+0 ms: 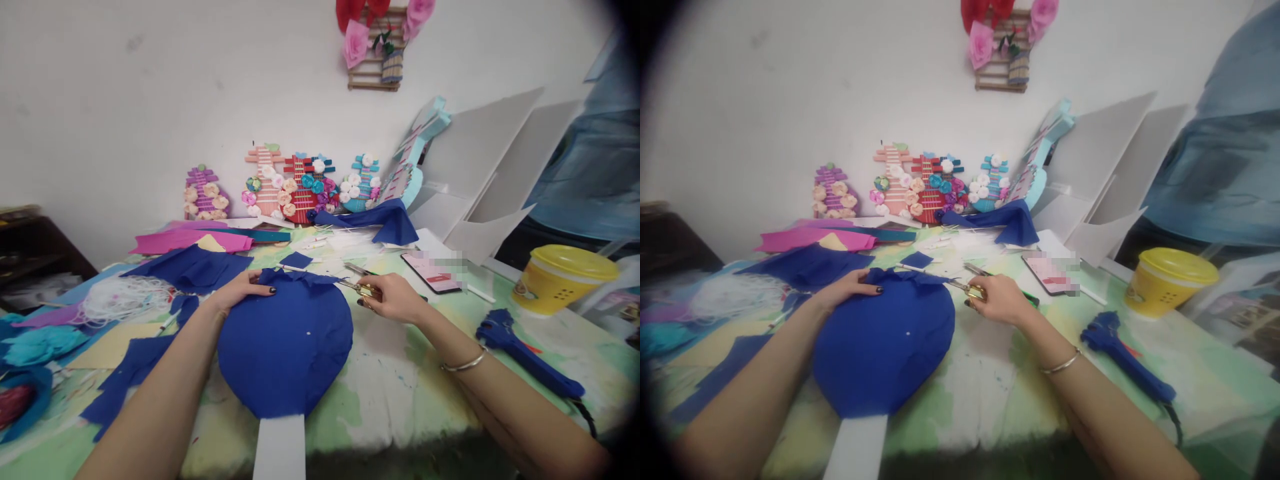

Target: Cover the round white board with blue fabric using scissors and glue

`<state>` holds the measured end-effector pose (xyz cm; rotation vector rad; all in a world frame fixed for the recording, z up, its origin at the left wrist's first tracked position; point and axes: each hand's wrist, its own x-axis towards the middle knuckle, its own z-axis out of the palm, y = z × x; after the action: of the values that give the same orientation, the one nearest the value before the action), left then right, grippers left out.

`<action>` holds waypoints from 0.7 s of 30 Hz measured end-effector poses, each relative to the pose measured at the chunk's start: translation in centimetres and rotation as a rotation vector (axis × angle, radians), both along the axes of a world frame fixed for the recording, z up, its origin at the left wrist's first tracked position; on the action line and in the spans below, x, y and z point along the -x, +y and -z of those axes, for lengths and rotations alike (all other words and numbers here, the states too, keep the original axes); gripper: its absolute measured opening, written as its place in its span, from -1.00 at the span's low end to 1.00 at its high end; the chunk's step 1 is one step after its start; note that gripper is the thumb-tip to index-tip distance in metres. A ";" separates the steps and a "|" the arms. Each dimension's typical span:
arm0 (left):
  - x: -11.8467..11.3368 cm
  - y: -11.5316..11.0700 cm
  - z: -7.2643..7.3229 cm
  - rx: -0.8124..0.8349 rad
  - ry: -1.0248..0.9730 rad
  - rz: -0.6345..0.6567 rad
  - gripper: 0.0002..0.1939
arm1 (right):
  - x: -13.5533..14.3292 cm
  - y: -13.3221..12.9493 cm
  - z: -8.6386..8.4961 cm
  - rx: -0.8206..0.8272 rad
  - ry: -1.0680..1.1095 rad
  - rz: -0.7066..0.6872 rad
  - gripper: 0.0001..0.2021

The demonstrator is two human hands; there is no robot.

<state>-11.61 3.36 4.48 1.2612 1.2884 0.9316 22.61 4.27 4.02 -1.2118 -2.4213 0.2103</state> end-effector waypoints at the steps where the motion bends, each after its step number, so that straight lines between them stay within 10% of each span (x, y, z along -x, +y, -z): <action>1: 0.1 0.0 0.1 0.003 -0.003 0.008 -0.55 | 0.0 0.0 0.0 0.004 -0.008 0.006 -0.77; 15: -2.1 -0.3 0.6 0.050 0.065 0.248 -0.52 | 1.8 0.1 1.6 0.384 0.509 -0.084 -0.54; 21: -3.2 -0.5 -0.1 -0.254 0.528 0.223 -0.49 | 3.9 -0.1 2.7 0.675 0.757 -0.055 -0.66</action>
<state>-8.36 2.87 4.61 1.8967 1.4151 0.6336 18.66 4.15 1.37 -1.0295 -1.7341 1.3196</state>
